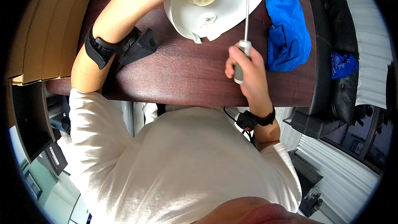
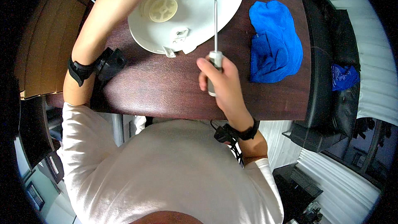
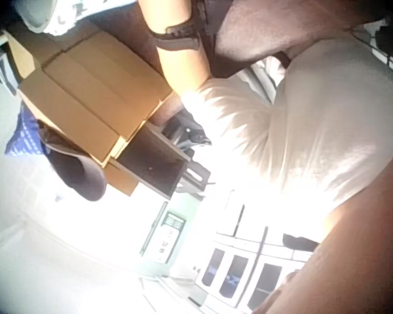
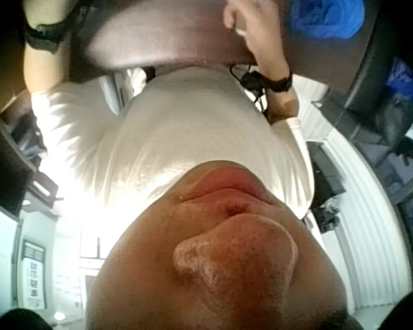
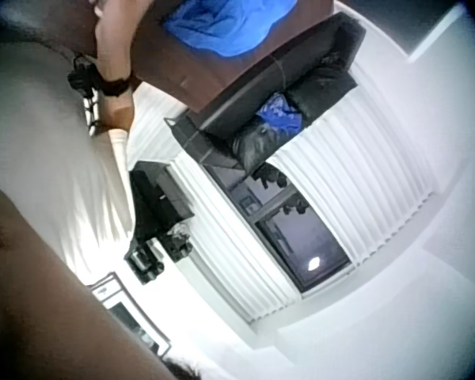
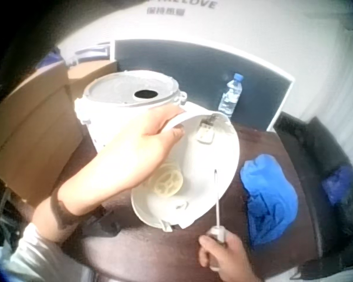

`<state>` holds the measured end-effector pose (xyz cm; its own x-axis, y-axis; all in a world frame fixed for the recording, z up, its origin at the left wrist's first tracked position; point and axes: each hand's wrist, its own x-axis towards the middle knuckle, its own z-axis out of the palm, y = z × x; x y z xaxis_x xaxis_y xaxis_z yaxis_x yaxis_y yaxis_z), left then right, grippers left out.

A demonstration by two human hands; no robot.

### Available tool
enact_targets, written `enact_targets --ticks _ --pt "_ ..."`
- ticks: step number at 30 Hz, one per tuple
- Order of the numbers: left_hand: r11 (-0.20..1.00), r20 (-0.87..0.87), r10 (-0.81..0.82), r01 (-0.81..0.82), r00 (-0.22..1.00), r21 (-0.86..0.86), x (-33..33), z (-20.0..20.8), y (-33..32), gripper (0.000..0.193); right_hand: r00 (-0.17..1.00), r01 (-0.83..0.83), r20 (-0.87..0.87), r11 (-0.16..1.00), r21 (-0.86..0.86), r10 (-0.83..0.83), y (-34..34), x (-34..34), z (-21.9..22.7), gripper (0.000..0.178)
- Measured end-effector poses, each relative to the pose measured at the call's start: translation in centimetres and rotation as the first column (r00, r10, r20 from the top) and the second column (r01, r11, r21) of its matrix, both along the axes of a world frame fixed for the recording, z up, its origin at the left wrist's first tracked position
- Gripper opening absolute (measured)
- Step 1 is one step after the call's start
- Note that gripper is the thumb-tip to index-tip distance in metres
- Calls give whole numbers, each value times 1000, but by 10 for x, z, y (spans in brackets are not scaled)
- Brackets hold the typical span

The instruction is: The person uses a screwdriver to remove screws from a white plastic appliance lid. They then remove a central plastic component and wipe it with a blue cloth.

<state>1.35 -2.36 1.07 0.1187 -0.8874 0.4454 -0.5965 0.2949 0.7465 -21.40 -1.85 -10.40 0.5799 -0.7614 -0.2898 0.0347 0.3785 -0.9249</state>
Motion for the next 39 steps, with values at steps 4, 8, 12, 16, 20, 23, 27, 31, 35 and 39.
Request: enact_targets --ticks 4,8,12,16,20,23,27,31,35,39 --pt "999 -54 -15 13 998 -34 -8 3 6 25 995 25 95 983 182 -43 -2 34 -3 21" --pt "1000 -75 -5 4 997 -15 -8 4 7 26 991 72 93 964 255 -99 0 53 8 26" --pt "999 -78 -8 4 997 -51 -12 8 14 25 985 120 93 965 232 -145 -2 62 0 26" --pt "998 -104 -33 28 994 -52 -11 4 9 25 978 183 56 953 241 -202 -2 67 1 23" --pt "996 -92 -46 39 995 -83 -14 4 11 24 978 200 22 954 224 -210 -1 67 7 19" --pt "994 -105 -63 53 992 -96 -16 7 16 23 979 191 24 956 224 -201 0 69 11 17" --pt "999 -109 -32 30 994 -28 -18 13 15 22 971 228 12 944 239 -238 2 72 12 16" --pt "997 -104 -43 37 994 -62 -20 12 17 22 957 271 38 932 240 -288 7 74 11 15" --pt "997 -88 -43 37 995 -67 -20 11 18 22 949 291 58 931 221 -310 9 78 10 16" --pt "999 -90 -32 29 995 -41 -18 11 16 23 944 302 58 920 248 -326 12 77 11 16"
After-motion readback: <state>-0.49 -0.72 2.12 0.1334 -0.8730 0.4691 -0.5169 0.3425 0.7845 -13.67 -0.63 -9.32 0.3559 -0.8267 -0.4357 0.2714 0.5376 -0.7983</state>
